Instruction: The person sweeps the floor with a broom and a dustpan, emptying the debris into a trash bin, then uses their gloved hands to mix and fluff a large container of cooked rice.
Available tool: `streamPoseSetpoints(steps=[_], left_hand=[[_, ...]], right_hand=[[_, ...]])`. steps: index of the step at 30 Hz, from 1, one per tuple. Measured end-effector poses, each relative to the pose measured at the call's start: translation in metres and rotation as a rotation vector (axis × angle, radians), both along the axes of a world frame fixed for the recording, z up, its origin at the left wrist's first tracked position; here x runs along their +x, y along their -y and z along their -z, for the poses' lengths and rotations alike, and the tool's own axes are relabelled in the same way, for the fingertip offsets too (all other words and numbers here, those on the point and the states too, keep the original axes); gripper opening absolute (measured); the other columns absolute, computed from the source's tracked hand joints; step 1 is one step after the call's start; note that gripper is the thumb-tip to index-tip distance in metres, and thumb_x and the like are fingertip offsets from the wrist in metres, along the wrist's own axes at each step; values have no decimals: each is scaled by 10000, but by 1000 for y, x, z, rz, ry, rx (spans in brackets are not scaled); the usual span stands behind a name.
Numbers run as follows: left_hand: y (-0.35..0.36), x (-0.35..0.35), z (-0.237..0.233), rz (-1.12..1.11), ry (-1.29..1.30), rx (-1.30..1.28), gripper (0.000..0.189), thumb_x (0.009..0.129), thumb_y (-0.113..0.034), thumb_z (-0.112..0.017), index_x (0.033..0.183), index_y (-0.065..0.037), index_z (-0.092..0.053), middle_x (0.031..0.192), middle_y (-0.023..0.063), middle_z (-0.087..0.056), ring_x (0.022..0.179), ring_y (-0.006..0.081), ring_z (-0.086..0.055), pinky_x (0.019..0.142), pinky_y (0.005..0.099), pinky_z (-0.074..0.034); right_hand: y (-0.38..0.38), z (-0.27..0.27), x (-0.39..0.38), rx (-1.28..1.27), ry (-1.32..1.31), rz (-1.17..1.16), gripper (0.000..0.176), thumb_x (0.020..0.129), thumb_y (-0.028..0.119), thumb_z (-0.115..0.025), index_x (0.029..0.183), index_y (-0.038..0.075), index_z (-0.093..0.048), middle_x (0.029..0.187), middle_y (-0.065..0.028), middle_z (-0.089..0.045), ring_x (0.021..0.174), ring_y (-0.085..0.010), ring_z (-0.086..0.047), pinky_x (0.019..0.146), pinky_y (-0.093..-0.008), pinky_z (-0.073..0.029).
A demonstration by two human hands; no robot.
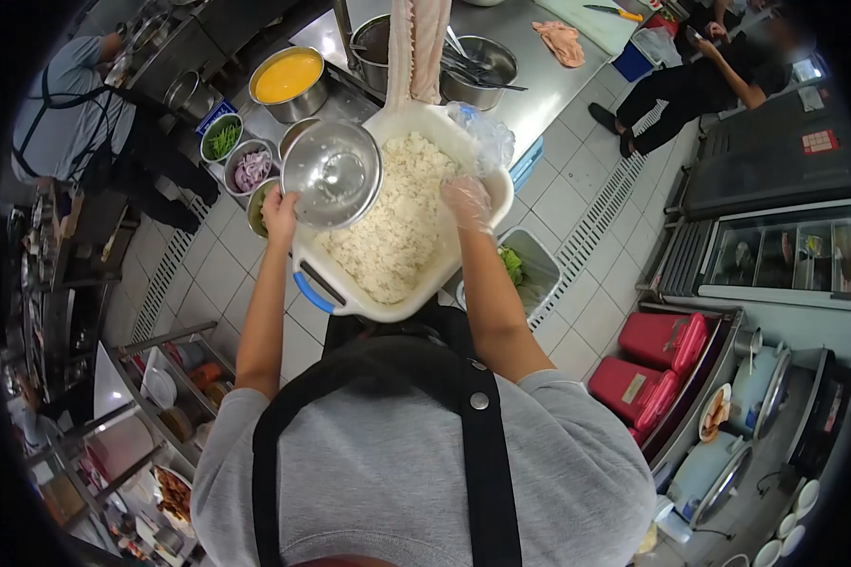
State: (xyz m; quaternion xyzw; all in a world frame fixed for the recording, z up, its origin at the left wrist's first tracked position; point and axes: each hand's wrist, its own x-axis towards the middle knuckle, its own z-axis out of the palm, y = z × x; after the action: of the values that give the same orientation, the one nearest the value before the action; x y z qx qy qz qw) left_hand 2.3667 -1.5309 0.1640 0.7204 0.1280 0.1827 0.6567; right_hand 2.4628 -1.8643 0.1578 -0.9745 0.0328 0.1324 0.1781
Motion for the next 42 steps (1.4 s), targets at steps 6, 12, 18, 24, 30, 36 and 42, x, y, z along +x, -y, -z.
streamPoseSetpoints(steps=[6, 12, 18, 24, 30, 36, 42], left_hand=[[-3, -4, -7, 58, -15, -252, 207, 793, 5, -535, 989, 20, -600, 887, 28, -626, 778, 84, -556, 723, 219, -432], [12, -12, -9, -125, 85, -283, 188, 798, 20, -529, 975, 28, -594, 886, 35, -621, 781, 90, -556, 722, 225, -435], [13, -14, -1, -203, 118, -241, 174, 801, 14, -527, 963, 35, -589, 880, 41, -615, 787, 102, -551, 737, 236, -434], [12, -16, -5, -184, 114, -229, 175, 819, 8, -524, 979, 36, -590, 920, 41, -616, 821, 91, -544, 758, 230, -429], [13, -14, -8, -182, 121, -278, 191, 809, 16, -522, 986, 44, -586, 914, 62, -628, 797, 107, -562, 745, 236, -441], [13, -16, -8, -186, 110, -276, 201, 811, 19, -523, 1001, 48, -585, 930, 66, -631, 815, 112, -574, 758, 243, -449], [13, -15, -10, -179, 115, -291, 208, 810, 21, -522, 1007, 47, -583, 935, 67, -631, 815, 113, -574, 759, 242, -448]], right_hand=[[42, 26, 39, -25, -250, -367, 523, 914, 495, -319, 1265, 155, -506, 1307, -97, -488, 1263, -284, -396, 1066, -386, -266], [26, 26, 51, 174, -510, -251, 629, 912, 541, -317, 1406, 151, -322, 1455, -98, -290, 1350, -291, -256, 1107, -460, -200], [-10, -19, 32, 388, -739, 106, 687, 909, 575, -337, 1432, 138, -246, 1498, -110, -174, 1372, -291, -190, 1113, -492, -186], [-9, 52, 16, 937, -584, -445, 813, 788, 688, -476, 1352, 106, -420, 1396, -149, -395, 1320, -255, -319, 1093, -440, -236], [-88, -15, -44, 362, -545, -256, 881, 692, 749, -543, 1111, -23, -613, 1039, -240, -623, 1212, -247, -462, 1027, -438, -321], [-107, -41, -95, -46, -222, -445, 1066, 669, 816, -471, 1257, -73, -469, 1137, -252, -567, 1261, -324, -404, 1031, -446, -332], [-74, -53, 29, -240, -210, -508, 610, 947, 522, -272, 1310, 68, -455, 1351, -209, -430, 1269, -305, -404, 1079, -403, -280]])
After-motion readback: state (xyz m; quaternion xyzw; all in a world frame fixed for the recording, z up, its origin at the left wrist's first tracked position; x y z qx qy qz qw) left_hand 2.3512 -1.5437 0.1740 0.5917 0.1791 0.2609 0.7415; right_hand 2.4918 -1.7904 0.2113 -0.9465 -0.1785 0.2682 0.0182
